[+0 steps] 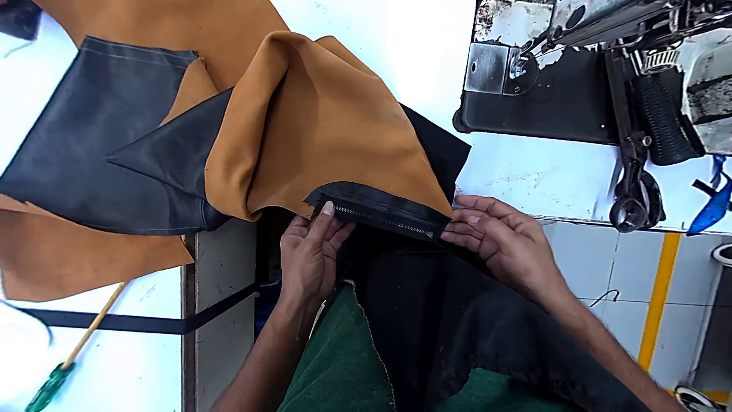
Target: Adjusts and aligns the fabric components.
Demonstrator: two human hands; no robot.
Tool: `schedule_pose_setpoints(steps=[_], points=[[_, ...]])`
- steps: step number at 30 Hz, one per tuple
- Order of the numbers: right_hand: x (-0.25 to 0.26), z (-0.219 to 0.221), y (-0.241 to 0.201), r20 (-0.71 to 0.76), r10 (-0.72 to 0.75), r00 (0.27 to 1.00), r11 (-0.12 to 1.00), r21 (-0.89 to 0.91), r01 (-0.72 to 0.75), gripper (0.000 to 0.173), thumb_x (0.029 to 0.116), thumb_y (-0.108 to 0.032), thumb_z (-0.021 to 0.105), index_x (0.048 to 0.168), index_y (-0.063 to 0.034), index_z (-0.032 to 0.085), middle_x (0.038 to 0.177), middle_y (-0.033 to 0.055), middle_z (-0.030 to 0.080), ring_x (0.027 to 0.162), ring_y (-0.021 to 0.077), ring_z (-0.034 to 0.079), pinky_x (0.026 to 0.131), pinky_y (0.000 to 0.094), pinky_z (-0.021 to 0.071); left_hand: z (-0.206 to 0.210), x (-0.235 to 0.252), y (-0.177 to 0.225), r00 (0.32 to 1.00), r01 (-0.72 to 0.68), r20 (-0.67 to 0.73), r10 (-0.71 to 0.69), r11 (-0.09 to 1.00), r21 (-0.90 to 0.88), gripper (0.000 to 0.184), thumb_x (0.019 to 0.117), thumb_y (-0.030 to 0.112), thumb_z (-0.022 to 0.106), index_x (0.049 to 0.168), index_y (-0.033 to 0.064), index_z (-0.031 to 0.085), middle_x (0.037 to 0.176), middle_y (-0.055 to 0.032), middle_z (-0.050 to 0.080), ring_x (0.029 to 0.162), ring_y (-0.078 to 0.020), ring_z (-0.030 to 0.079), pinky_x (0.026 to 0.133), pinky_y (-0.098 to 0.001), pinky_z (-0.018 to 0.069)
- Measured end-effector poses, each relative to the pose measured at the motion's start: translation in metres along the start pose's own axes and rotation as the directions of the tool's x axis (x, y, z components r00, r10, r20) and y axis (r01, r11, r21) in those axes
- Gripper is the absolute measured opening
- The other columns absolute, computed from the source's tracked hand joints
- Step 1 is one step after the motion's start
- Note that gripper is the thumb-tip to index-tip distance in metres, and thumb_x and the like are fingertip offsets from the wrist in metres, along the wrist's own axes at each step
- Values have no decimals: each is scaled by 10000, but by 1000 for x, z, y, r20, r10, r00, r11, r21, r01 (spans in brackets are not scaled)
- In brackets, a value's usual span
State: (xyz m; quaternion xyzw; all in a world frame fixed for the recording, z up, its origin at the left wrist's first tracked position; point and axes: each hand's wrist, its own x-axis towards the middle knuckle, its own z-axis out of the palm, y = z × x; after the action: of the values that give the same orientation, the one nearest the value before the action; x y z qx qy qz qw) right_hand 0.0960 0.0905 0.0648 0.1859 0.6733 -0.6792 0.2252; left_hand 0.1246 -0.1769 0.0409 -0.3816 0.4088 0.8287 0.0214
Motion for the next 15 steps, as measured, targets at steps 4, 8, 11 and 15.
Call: schedule_pose_setpoints(steps=[4,8,11,15], points=[[2,13,-7,-27,-22,999,999,-50,21,442,872,-28,785,1284,-33,626,938,74,760,739,164,732,684,300,640,6,2,5,999,-32,20,32,999,-9,179,1032,75,588,1185,-17,586,1112,-190,721,986,-294,748,928,-470,613],[4,21,-8,-104,-45,994,998,-44,40,463,854,11,791,1272,-63,606,911,65,763,731,163,745,702,313,649,10,6,11,998,48,50,-43,995,-93,230,1066,177,551,1210,1,587,1133,-181,717,1015,-289,743,935,-472,609],[3,22,-9,-150,-25,988,999,18,28,419,868,51,756,1216,-83,565,900,47,765,721,152,749,695,308,648,14,6,17,996,44,79,-33,989,-143,208,1071,181,535,1180,17,602,1092,-166,724,980,-271,749,906,-458,618],[3,25,-12,-194,-3,981,995,100,22,393,870,76,739,1170,-89,547,887,63,768,692,154,745,660,300,639,22,3,25,995,41,93,-26,986,-161,217,1077,197,523,1157,20,617,1056,-161,736,944,-256,759,876,-433,631]])
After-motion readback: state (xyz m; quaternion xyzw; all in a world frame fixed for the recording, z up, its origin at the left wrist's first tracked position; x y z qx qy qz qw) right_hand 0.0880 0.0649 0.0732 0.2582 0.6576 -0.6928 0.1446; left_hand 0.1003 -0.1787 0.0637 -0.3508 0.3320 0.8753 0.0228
